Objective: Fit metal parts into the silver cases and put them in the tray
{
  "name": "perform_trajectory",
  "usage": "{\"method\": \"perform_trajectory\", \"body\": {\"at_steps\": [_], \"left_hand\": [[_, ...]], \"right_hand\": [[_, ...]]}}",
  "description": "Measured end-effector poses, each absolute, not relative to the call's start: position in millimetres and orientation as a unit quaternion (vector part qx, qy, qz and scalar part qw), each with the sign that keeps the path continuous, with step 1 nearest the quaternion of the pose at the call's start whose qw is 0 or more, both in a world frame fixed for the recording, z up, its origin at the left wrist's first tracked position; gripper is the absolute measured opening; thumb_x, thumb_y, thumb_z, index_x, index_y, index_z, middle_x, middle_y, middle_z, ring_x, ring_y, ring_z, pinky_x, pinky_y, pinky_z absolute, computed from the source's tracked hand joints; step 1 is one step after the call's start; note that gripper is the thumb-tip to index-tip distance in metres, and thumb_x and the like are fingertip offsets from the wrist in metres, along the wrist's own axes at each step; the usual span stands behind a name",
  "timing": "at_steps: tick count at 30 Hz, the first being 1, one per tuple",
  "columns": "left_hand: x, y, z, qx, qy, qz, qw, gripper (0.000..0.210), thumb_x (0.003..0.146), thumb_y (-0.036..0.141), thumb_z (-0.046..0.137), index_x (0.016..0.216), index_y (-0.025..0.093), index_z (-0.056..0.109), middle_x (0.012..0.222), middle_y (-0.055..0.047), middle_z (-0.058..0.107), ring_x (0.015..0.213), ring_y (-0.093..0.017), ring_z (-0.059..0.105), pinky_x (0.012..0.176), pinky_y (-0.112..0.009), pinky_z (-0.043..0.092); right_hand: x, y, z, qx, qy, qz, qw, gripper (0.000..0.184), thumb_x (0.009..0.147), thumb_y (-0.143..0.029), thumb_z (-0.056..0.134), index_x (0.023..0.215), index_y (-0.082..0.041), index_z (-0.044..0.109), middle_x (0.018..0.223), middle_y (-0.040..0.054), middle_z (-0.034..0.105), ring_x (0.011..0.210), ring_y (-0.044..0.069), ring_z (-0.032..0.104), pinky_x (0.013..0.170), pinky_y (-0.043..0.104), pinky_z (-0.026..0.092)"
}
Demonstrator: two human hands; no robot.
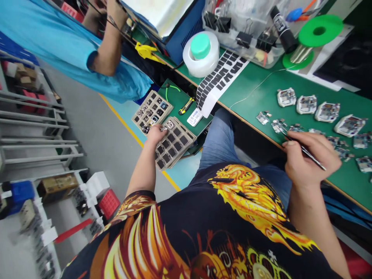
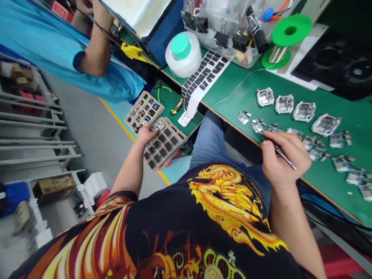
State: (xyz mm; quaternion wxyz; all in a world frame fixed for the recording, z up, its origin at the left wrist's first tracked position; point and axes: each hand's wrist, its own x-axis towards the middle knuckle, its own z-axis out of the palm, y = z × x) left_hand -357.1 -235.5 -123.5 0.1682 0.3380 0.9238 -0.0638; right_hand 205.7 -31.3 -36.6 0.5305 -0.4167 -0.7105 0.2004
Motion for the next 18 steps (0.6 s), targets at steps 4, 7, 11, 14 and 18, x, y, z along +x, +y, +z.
{"method": "perform_trajectory", "body": {"at_steps": [4,7,11,14,18], "left_hand": [[-343,-225,-110,0.311,0.933,-0.098,0.15,0.053,0.093,0.047,0.058,0.131,0.013,0.072,0.117,-0.023,0.079,0.112,-0.04,0.074,0.096,-0.047,0.058],[-336,-220,-101,0.303,0.934,-0.123,0.145,0.051,0.09,0.048,0.055,0.12,0.012,0.075,0.112,-0.025,0.079,0.113,-0.044,0.075,0.093,-0.051,0.06],[-333,-213,-90,0.311,0.927,-0.154,0.141,0.037,0.085,0.053,0.054,0.092,0.021,0.07,0.086,-0.012,0.075,0.103,-0.041,0.076,0.085,-0.05,0.062],[-327,-197,-73,0.315,0.922,-0.182,0.13,0.037,0.083,0.059,0.052,0.079,0.024,0.062,0.074,-0.008,0.068,0.099,-0.041,0.075,0.081,-0.05,0.062],[-289,-157,-28,0.422,0.868,-0.181,0.189,0.052,0.083,0.078,0.052,0.085,0.031,0.075,0.078,-0.002,0.074,0.088,-0.032,0.071,0.078,-0.042,0.06]], "right_hand": [[206,-37,-27,-0.414,-0.724,0.213,0.509,0.016,0.093,-0.022,0.078,0.104,-0.027,0.088,0.094,0.0064,0.085,0.086,0.022,0.08,0.082,0.039,0.063],[207,-39,-20,-0.428,-0.725,0.242,0.483,0.014,0.098,-0.027,0.073,0.105,-0.026,0.086,0.099,0.0063,0.084,0.09,0.023,0.08,0.084,0.041,0.066],[209,-41,-18,-0.437,-0.719,0.26,0.474,0.016,0.101,-0.029,0.069,0.105,-0.027,0.084,0.099,0.0064,0.084,0.091,0.022,0.079,0.085,0.041,0.067],[210,-42,-19,-0.436,-0.718,0.269,0.471,0.018,0.102,-0.029,0.067,0.106,-0.027,0.084,0.1,0.0064,0.084,0.093,0.022,0.079,0.086,0.041,0.067],[211,-42,-22,-0.433,-0.713,0.277,0.477,0.018,0.102,-0.027,0.068,0.109,-0.028,0.085,0.101,0.0061,0.083,0.094,0.022,0.079,0.086,0.041,0.067]]}}
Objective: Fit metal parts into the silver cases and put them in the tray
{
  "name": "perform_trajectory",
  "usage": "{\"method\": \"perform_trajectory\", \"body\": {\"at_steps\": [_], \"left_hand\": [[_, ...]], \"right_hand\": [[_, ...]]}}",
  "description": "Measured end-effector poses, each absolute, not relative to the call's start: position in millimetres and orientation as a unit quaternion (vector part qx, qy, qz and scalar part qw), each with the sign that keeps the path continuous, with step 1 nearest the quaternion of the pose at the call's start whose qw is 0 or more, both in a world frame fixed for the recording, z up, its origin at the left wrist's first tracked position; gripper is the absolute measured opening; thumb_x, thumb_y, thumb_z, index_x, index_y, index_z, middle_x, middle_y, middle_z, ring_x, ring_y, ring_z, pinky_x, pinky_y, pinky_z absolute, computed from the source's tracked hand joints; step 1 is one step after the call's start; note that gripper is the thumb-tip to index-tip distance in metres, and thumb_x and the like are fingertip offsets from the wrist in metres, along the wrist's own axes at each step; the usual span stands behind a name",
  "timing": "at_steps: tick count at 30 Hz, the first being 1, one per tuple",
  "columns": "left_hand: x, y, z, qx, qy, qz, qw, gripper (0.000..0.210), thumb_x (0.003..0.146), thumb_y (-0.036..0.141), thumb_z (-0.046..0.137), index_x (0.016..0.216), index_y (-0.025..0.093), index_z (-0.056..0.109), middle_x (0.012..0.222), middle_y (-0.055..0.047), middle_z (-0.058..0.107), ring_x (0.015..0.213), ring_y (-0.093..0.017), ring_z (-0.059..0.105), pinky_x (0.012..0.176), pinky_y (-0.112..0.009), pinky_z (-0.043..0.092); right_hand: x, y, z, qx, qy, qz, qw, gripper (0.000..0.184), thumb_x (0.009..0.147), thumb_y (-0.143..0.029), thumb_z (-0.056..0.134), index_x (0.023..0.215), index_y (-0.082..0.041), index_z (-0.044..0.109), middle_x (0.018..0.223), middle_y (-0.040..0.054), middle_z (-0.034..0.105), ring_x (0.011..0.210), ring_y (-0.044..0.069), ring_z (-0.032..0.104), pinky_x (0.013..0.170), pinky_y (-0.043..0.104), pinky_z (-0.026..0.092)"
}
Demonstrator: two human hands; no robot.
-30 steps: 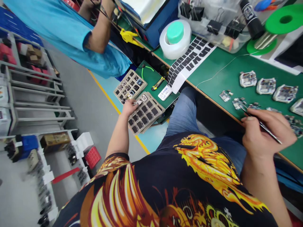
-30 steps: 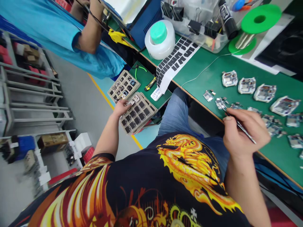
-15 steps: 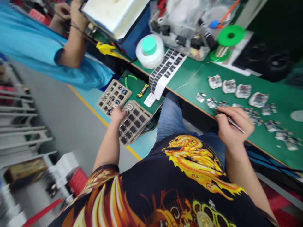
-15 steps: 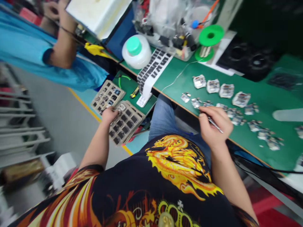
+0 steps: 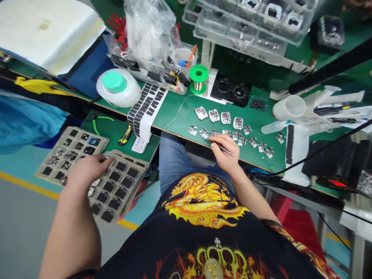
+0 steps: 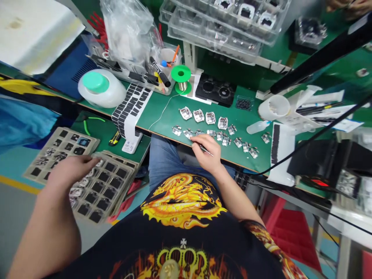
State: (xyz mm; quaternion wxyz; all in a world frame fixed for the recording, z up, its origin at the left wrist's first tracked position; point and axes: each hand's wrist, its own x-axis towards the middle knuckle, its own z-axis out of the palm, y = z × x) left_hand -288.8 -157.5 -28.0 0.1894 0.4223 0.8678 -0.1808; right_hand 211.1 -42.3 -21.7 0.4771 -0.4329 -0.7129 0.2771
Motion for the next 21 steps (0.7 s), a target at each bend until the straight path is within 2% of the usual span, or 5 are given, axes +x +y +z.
{"method": "perform_trajectory", "body": {"at_steps": [4,7,10,14,21], "left_hand": [[-206,-116,19,0.594,0.755,-0.011,0.278,0.052,0.091,0.078,0.057,0.094,0.031,0.079,0.081,0.003,0.077,0.073,-0.022,0.068,0.07,-0.034,0.051],[-140,-82,32,0.656,0.689,0.181,0.25,0.041,0.097,0.065,0.062,0.102,0.028,0.079,0.095,0.001,0.079,0.081,-0.02,0.071,0.078,-0.033,0.055],[-89,-39,26,0.675,0.648,0.273,0.223,0.042,0.101,0.056,0.065,0.124,0.023,0.075,0.106,-0.003,0.076,0.083,-0.018,0.069,0.086,-0.034,0.057],[-47,17,15,0.717,0.621,0.254,0.189,0.05,0.1,0.049,0.072,0.139,0.018,0.068,0.126,-0.009,0.069,0.097,-0.022,0.07,0.101,-0.04,0.057],[-17,58,12,0.779,0.59,0.144,0.157,0.06,0.092,0.06,0.081,0.133,0.016,0.071,0.127,-0.015,0.066,0.123,-0.038,0.068,0.11,-0.046,0.055]], "right_hand": [[212,-42,-22,-0.426,-0.702,0.284,0.494,0.017,0.101,-0.025,0.07,0.109,-0.028,0.085,0.102,0.0053,0.084,0.094,0.021,0.078,0.088,0.041,0.066],[212,-43,-22,-0.44,-0.696,0.285,0.491,0.015,0.101,-0.028,0.071,0.108,-0.028,0.085,0.103,0.0057,0.084,0.094,0.021,0.079,0.088,0.041,0.067],[212,-43,-21,-0.439,-0.692,0.287,0.495,0.015,0.101,-0.028,0.071,0.107,-0.028,0.085,0.102,0.0053,0.084,0.093,0.021,0.078,0.086,0.04,0.067],[210,-43,-18,-0.443,-0.691,0.294,0.49,0.016,0.102,-0.03,0.069,0.105,-0.028,0.085,0.101,0.0055,0.084,0.093,0.021,0.079,0.087,0.039,0.067],[209,-45,-19,-0.428,-0.677,0.324,0.504,0.018,0.103,-0.026,0.068,0.109,-0.028,0.086,0.101,0.0058,0.084,0.094,0.02,0.078,0.087,0.037,0.066]]}}
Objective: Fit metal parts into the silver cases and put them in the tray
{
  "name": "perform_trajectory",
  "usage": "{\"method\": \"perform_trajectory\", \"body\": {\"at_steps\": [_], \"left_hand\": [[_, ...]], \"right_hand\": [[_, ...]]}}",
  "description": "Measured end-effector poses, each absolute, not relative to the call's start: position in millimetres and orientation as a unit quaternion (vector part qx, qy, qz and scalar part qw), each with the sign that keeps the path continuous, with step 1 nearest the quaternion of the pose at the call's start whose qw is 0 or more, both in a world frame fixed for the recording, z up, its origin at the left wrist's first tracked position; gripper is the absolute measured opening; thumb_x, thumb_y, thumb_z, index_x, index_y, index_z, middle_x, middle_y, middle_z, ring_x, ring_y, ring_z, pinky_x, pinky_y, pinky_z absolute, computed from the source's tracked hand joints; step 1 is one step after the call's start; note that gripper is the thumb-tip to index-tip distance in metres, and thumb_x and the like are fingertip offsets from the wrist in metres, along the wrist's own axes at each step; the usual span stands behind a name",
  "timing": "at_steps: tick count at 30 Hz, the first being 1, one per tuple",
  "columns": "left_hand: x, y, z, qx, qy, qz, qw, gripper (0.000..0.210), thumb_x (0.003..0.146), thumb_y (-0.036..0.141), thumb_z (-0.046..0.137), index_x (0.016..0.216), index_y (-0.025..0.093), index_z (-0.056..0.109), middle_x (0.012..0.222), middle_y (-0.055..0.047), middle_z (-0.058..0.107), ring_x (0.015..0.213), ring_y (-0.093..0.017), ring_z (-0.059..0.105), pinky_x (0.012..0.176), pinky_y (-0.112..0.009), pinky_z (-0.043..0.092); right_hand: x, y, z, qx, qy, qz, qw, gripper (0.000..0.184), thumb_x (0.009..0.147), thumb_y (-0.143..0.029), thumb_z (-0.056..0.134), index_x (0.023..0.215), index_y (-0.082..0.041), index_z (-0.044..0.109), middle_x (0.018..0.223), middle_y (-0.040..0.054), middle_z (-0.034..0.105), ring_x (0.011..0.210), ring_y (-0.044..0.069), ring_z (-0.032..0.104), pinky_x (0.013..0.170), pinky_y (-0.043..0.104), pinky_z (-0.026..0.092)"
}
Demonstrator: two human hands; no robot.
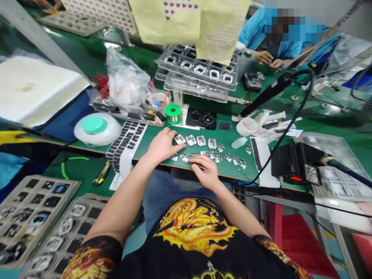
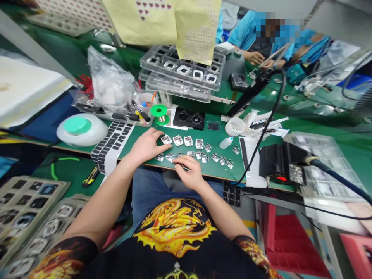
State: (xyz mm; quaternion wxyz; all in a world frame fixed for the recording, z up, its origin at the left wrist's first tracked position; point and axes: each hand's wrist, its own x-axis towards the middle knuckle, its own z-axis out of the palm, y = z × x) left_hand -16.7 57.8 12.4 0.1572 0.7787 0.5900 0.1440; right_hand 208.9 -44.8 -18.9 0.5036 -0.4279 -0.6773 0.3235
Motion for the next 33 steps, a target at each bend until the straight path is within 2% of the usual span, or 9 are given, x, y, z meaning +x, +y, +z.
{"method": "perform_trajectory", "body": {"at_steps": [4,7,15,22,25,28,31,33], "left_hand": [[-14,63,12,0.795,0.586,0.09,0.127,0.049,0.096,0.059,0.074,0.122,0.018,0.074,0.121,-0.015,0.066,0.118,-0.038,0.07,0.103,-0.046,0.058],[-15,65,12,0.801,0.582,0.076,0.119,0.044,0.098,0.055,0.067,0.122,0.019,0.075,0.121,-0.014,0.066,0.118,-0.038,0.071,0.103,-0.047,0.059],[-18,66,7,0.794,0.589,0.076,0.127,0.054,0.095,0.062,0.059,0.135,0.027,0.072,0.13,-0.013,0.067,0.125,-0.039,0.071,0.107,-0.049,0.06],[-23,73,-4,0.797,0.58,0.098,0.136,0.058,0.09,0.071,0.057,0.127,0.029,0.073,0.127,-0.014,0.068,0.127,-0.041,0.07,0.11,-0.054,0.06],[-23,71,-2,0.793,0.578,0.133,0.138,0.05,0.091,0.07,0.058,0.117,0.03,0.071,0.127,-0.014,0.071,0.128,-0.042,0.07,0.113,-0.057,0.059],[-24,61,2,0.734,0.625,0.21,0.161,0.046,0.088,0.068,0.066,0.116,0.031,0.069,0.114,-0.01,0.076,0.11,-0.039,0.076,0.107,-0.058,0.062],[-28,45,4,0.639,0.651,0.328,0.244,0.05,0.084,0.063,0.076,0.122,0.031,0.069,0.101,-0.005,0.076,0.091,-0.032,0.078,0.094,-0.053,0.067],[-32,34,3,0.592,0.631,0.405,0.296,0.052,0.084,0.058,0.079,0.127,0.03,0.069,0.107,-0.005,0.077,0.095,-0.029,0.078,0.095,-0.048,0.068]], "right_hand": [[209,-44,-20,-0.422,-0.676,0.32,0.513,0.018,0.102,-0.026,0.069,0.108,-0.027,0.086,0.101,0.0061,0.083,0.093,0.02,0.078,0.088,0.037,0.066],[208,-45,-21,-0.415,-0.673,0.316,0.524,0.018,0.101,-0.026,0.069,0.108,-0.027,0.086,0.101,0.0063,0.083,0.092,0.02,0.078,0.087,0.036,0.065],[205,-46,-30,-0.439,-0.676,0.321,0.498,0.015,0.101,-0.025,0.069,0.104,-0.025,0.084,0.102,0.0074,0.084,0.095,0.02,0.079,0.091,0.037,0.067],[205,-44,-35,-0.419,-0.678,0.326,0.509,0.016,0.1,-0.029,0.069,0.104,-0.023,0.084,0.101,0.0074,0.083,0.093,0.019,0.078,0.09,0.033,0.066],[204,-43,-39,-0.419,-0.677,0.323,0.511,0.017,0.1,-0.032,0.069,0.104,-0.024,0.084,0.099,0.0061,0.082,0.09,0.018,0.078,0.087,0.032,0.066],[204,-41,-42,-0.421,-0.678,0.328,0.506,0.018,0.1,-0.033,0.069,0.105,-0.025,0.085,0.1,0.006,0.083,0.089,0.017,0.078,0.086,0.031,0.066],[205,-41,-42,-0.421,-0.679,0.328,0.503,0.017,0.1,-0.031,0.07,0.105,-0.024,0.085,0.1,0.0064,0.083,0.09,0.017,0.078,0.087,0.031,0.066],[205,-43,-39,-0.419,-0.68,0.329,0.505,0.015,0.1,-0.028,0.07,0.104,-0.023,0.084,0.101,0.0068,0.083,0.092,0.018,0.078,0.089,0.031,0.066]]}}
